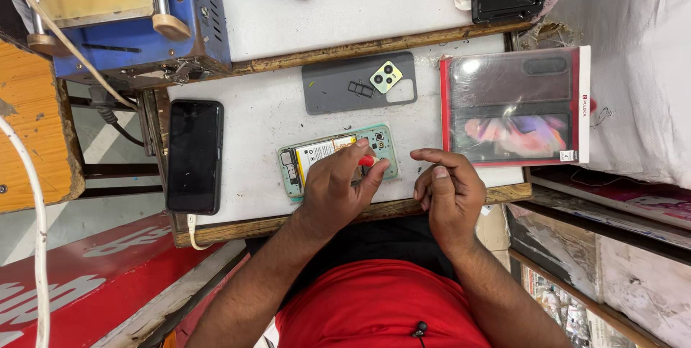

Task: The person disassembles a smartphone, removes the battery, and handles a replacement screen assembly. They then reassemble the phone and use a screwdriver to secure internal components.

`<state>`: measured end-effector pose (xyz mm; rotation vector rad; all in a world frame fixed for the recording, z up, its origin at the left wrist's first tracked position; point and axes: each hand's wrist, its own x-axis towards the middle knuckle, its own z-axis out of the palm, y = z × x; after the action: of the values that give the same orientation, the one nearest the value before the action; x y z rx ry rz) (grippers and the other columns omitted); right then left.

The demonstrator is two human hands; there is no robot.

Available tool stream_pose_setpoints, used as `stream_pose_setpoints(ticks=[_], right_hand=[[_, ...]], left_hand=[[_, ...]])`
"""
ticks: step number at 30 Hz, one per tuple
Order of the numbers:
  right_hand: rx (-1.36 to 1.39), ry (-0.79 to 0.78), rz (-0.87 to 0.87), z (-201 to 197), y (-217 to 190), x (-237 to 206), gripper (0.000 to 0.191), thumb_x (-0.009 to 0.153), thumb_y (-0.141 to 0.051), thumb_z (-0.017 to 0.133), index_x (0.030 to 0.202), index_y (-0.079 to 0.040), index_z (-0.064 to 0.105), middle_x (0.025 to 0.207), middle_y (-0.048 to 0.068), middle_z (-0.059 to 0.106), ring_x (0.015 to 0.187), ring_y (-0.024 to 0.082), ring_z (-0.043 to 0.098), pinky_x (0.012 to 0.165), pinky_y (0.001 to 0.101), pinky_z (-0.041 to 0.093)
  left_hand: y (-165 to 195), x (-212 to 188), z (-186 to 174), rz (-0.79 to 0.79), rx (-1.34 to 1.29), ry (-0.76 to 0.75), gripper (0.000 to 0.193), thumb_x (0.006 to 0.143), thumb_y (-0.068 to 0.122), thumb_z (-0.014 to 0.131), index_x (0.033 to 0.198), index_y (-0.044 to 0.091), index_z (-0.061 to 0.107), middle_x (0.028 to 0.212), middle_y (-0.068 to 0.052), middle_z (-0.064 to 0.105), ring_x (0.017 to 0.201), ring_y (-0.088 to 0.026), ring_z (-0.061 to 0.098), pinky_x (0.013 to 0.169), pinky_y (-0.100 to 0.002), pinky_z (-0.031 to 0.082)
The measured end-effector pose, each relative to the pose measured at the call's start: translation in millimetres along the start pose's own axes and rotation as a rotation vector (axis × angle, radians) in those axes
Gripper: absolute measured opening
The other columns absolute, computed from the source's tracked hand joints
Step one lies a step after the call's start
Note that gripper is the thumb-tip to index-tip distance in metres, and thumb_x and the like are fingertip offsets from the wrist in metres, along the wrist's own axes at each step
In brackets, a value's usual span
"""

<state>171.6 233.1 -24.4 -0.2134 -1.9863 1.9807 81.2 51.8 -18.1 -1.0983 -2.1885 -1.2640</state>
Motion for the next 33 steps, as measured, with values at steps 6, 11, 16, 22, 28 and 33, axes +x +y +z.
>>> stream_pose_setpoints(ticks=[6,11,16,22,28,33], right_hand=[[0.008,0.003,0.004,0.4,-0.3,-0.5,0.022,0.113,-0.011,0.043,0.121,0.002,0.059,0.118,0.017,0.071,0.064,0.007,0.06,0.05,0.0196,0.046],[0.007,0.004,-0.002,1.2,-1.5,0.0,0.021,0.112,-0.011,0.043,0.121,0.001,0.058,0.118,0.017,0.071,0.063,0.007,0.06,0.049,0.0192,0.046],[0.013,0.013,0.008,1.3,-1.3,-0.5,0.022,0.112,-0.009,0.042,0.12,0.002,0.059,0.118,0.017,0.071,0.062,0.007,0.059,0.05,0.0196,0.046],[-0.016,0.066,0.072,3.8,-1.2,-2.7,0.025,0.109,-0.008,0.041,0.118,0.002,0.061,0.112,0.015,0.073,0.06,0.007,0.057,0.049,0.0202,0.045],[-0.017,0.071,0.136,4.9,-11.4,3.5,0.029,0.108,-0.01,0.042,0.118,0.001,0.067,0.072,0.006,0.063,0.053,0.006,0.05,0.048,0.0207,0.042],[-0.033,0.108,0.136,6.5,-10.4,1.9,0.027,0.107,-0.011,0.042,0.117,-0.001,0.065,0.065,0.003,0.06,0.051,0.007,0.05,0.046,0.0215,0.041]], left_hand=[[0.9,-1.6,0.1,0.021,0.01,-0.006,0.069,0.095,0.009,0.084,0.142,0.006,0.033,0.09,-0.011,0.068,0.081,-0.022,0.075,0.064,-0.032,0.062],[0.7,-1.6,0.4,0.005,0.022,-0.004,0.07,0.093,0.01,0.085,0.141,0.006,0.035,0.086,-0.009,0.068,0.078,-0.022,0.073,0.061,-0.032,0.06],[1.2,-0.8,-1.1,0.026,-0.002,-0.005,0.07,0.095,0.009,0.085,0.143,0.005,0.034,0.087,-0.009,0.067,0.077,-0.021,0.073,0.062,-0.033,0.06],[8.7,10.2,-7.9,0.071,-0.003,-0.009,0.067,0.093,0.001,0.082,0.141,0.007,0.036,0.094,-0.012,0.069,0.076,-0.027,0.069,0.061,-0.039,0.055],[23.3,40.0,-14.1,0.098,-0.023,-0.203,0.062,0.078,-0.003,0.074,0.132,0.018,0.053,0.109,-0.014,0.065,0.102,-0.034,0.069,0.08,-0.045,0.059],[28.8,49.0,-22.3,-0.048,-0.341,-0.322,0.062,0.087,-0.009,0.064,0.142,0.017,0.056,0.12,-0.015,0.066,0.112,-0.035,0.068,0.093,-0.044,0.06]])
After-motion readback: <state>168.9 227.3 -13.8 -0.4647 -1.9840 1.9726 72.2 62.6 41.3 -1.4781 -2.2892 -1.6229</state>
